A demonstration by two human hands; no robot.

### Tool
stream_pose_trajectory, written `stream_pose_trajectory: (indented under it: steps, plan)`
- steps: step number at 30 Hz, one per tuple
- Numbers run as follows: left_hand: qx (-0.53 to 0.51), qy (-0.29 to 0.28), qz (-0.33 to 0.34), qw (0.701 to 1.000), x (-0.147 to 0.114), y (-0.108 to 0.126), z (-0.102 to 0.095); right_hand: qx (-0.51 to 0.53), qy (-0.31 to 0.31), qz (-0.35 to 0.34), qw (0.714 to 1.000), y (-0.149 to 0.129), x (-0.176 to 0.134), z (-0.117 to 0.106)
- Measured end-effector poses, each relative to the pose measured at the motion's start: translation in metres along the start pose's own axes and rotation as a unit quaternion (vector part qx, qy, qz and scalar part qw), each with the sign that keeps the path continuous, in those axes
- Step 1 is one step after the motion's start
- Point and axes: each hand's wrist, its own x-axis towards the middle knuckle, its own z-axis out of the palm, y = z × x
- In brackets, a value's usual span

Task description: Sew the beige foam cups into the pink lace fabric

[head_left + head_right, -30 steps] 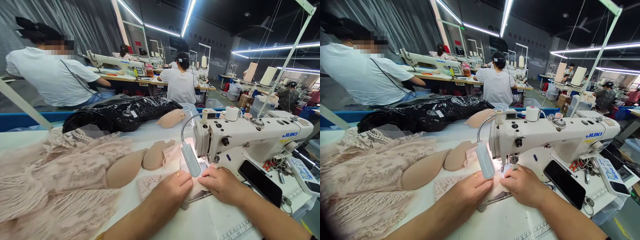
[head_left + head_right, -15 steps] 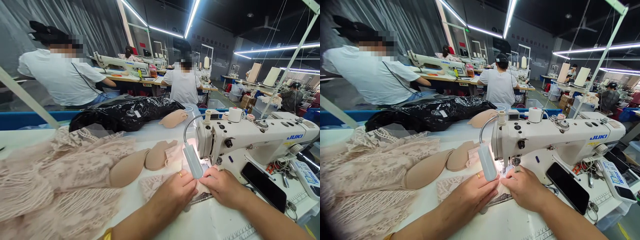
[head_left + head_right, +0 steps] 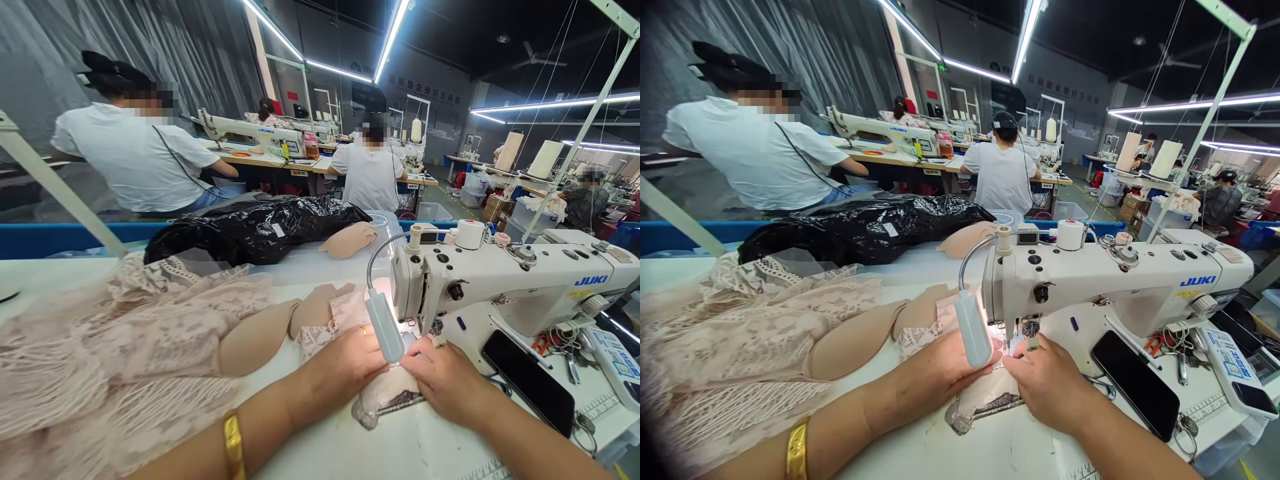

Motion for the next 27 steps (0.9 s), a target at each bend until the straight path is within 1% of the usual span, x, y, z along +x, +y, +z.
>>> stream_pose_trajectory:
  steps: [4, 8, 12, 14, 17, 19, 20, 21, 22, 24, 25, 26, 27]
  plan:
    - [0.017, -0.008, 0.004, 1.000, 0.002, 0.000, -0.003, -0.002, -0.003, -0.002, 1.000, -0.001, 0.000, -0.002]
    - [0.034, -0.024, -0.014, 0.999, 0.003, -0.004, -0.005, -0.002, -0.005, 0.009, 1.000, -0.002, 0.001, -0.003]
    - [0.088, -0.011, -0.043, 0.995, -0.002, -0.010, 0.004, 0.000, -0.005, 0.018, 1.000, -0.001, 0.002, -0.001]
    - [0.093, -0.003, -0.055, 0.994, -0.003, -0.014, 0.011, 0.009, 0.001, 0.018, 1.000, 0.002, 0.001, 0.000]
    - [0.086, 0.002, -0.085, 0.993, -0.003, -0.017, 0.013, 0.058, 0.018, 0.017, 0.998, 0.001, 0.000, -0.002]
    - [0.073, 0.009, -0.104, 0.992, -0.005, -0.014, 0.006, 0.136, 0.022, 0.056, 0.989, -0.005, 0.001, -0.006]
    - [0.066, 0.013, -0.110, 0.992, -0.008, -0.009, 0.000, 0.199, 0.017, 0.098, 0.975, -0.010, 0.002, -0.008]
    - [0.062, 0.019, -0.110, 0.992, -0.012, -0.001, -0.004, 0.279, 0.005, 0.151, 0.948, -0.016, 0.005, -0.010]
    - [0.054, 0.024, -0.110, 0.992, -0.019, 0.010, -0.008, 0.368, -0.010, 0.209, 0.906, -0.024, 0.009, -0.012]
    - [0.001, 0.039, -0.131, 0.991, -0.035, 0.043, -0.008, 0.527, -0.024, 0.300, 0.795, -0.041, 0.019, -0.014]
    - [-0.076, 0.050, -0.170, 0.981, -0.044, 0.063, -0.004, 0.580, -0.017, 0.328, 0.746, -0.050, 0.025, -0.014]
    - [-0.189, 0.064, -0.233, 0.952, -0.053, 0.083, 0.003, 0.613, -0.001, 0.346, 0.710, -0.059, 0.029, -0.013]
    - [-0.331, 0.073, -0.301, 0.892, -0.060, 0.102, 0.011, 0.631, 0.019, 0.357, 0.688, -0.068, 0.032, -0.012]
